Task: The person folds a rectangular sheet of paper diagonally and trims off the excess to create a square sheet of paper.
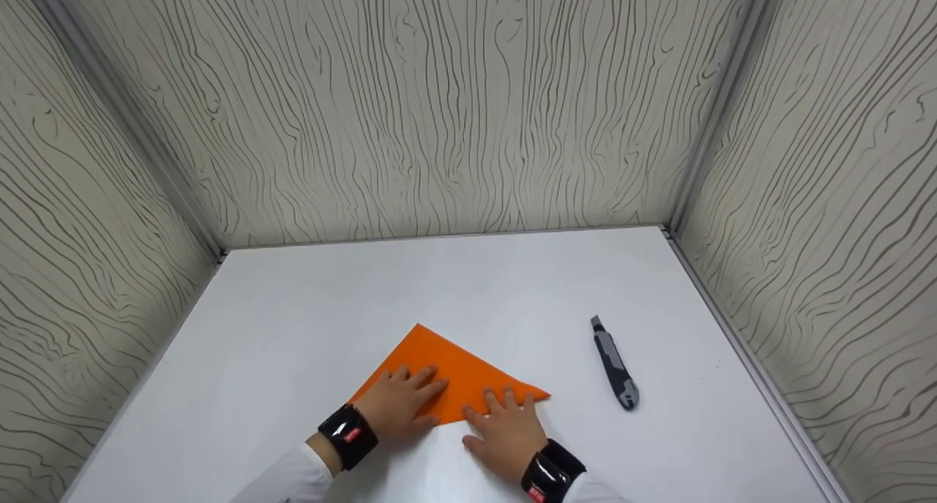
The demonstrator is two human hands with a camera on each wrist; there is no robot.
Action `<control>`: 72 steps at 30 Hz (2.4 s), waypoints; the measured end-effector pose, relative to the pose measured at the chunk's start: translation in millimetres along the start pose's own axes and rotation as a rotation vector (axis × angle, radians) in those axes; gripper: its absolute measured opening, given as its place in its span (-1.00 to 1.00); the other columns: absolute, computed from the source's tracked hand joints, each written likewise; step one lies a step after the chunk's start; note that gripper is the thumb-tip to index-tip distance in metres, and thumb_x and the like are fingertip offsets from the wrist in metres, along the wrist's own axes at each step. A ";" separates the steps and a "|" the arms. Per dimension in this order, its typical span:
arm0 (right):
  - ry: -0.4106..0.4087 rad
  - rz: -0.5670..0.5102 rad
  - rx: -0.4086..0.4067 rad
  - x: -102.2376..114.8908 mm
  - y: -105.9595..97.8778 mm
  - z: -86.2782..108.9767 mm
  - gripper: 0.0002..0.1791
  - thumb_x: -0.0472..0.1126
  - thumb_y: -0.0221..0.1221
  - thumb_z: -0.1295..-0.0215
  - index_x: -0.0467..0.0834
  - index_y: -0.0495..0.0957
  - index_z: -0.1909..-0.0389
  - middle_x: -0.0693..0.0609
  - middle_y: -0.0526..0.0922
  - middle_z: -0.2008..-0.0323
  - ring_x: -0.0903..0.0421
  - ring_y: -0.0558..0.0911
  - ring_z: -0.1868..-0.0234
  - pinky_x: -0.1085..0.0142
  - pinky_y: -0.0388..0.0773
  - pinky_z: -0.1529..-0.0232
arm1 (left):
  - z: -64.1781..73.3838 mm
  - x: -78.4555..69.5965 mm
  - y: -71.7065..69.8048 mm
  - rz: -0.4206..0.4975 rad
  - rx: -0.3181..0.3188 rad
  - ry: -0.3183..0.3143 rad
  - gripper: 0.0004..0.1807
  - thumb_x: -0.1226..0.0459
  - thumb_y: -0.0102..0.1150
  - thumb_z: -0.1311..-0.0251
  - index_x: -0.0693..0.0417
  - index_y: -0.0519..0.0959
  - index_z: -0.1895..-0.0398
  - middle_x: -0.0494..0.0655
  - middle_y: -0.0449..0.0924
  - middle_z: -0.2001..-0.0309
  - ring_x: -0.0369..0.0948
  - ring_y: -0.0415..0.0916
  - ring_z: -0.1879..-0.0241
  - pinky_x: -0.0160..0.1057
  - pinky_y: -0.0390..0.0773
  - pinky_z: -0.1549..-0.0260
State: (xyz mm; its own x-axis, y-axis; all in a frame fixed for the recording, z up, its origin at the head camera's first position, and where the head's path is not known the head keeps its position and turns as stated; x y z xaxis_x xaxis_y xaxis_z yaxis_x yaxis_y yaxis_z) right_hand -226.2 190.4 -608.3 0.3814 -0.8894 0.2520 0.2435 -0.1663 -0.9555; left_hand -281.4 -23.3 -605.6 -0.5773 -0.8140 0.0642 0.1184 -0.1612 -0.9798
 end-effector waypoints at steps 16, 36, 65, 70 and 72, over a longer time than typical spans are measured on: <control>-0.123 0.013 0.037 -3.6 -1.7 11.3 -0.31 0.38 0.07 -0.58 0.17 0.48 -0.57 -0.36 0.39 -0.58 -0.58 0.37 -0.52 -0.64 0.24 -0.38 | 2.5 -9.2 -1.4 -0.095 -0.037 -0.006 -0.35 -0.30 0.08 -0.54 -0.51 0.39 -0.62 -0.19 0.45 -0.58 0.09 0.51 -0.44 0.14 0.56 -0.39; -0.132 -0.008 0.027 -12.9 -4.2 8.1 -0.32 0.42 0.09 -0.54 0.24 0.50 -0.55 -0.29 0.40 -0.59 -0.52 0.39 -0.52 -0.57 0.31 -0.39 | 31.5 -39.5 -2.9 -0.036 -0.051 0.110 -0.56 0.01 0.21 -0.58 -0.46 0.57 -0.46 -0.04 0.69 -0.21 -0.10 0.65 -0.08 -0.11 0.78 -0.08; -0.199 0.108 -0.145 -26.2 -7.5 11.7 -0.52 0.27 0.16 -0.59 0.10 0.76 -0.25 0.08 0.56 0.17 0.07 0.47 0.16 0.12 0.57 0.09 | 29.6 -45.4 4.2 0.150 0.092 -0.007 -0.39 -0.31 0.07 -0.54 -0.51 0.44 -0.57 -0.12 0.49 -0.52 0.03 0.57 -0.25 0.09 0.67 -0.30; -0.190 0.154 -0.166 -30.7 -7.4 14.4 -0.57 0.27 0.16 -0.60 0.23 0.74 -0.28 0.07 0.57 0.14 0.03 0.50 0.12 0.03 0.59 0.03 | 30.5 -47.8 5.4 0.140 0.103 -0.025 -0.34 -0.37 0.06 -0.50 -0.50 0.44 -0.57 -0.11 0.47 -0.54 0.03 0.56 -0.22 0.11 0.72 -0.22; -0.166 0.158 -0.160 -34.2 -7.6 15.5 -0.56 0.29 0.16 -0.59 0.23 0.74 -0.28 0.07 0.57 0.13 0.04 0.50 0.11 0.03 0.60 0.00 | 30.0 -48.2 5.0 0.129 0.097 -0.029 -0.34 -0.38 0.06 -0.49 -0.48 0.48 -0.55 -0.11 0.50 -0.47 0.01 0.55 -0.15 0.11 0.75 -0.15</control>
State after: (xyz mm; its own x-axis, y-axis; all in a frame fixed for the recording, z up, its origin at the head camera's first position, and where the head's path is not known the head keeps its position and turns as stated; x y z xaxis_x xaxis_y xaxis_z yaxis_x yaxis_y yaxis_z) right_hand -227.3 228.6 -607.3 0.5475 -0.8299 0.1073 0.0309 -0.1082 -0.9937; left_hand -228.7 -1.6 -607.9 -0.5288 -0.8470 -0.0547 0.2685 -0.1058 -0.9575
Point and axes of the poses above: each hand's wrist, its own z-axis away from the middle knuckle, its own y-axis out of the palm, x = y × z, the point moved 3 cm from there along -z, towards the middle knuckle
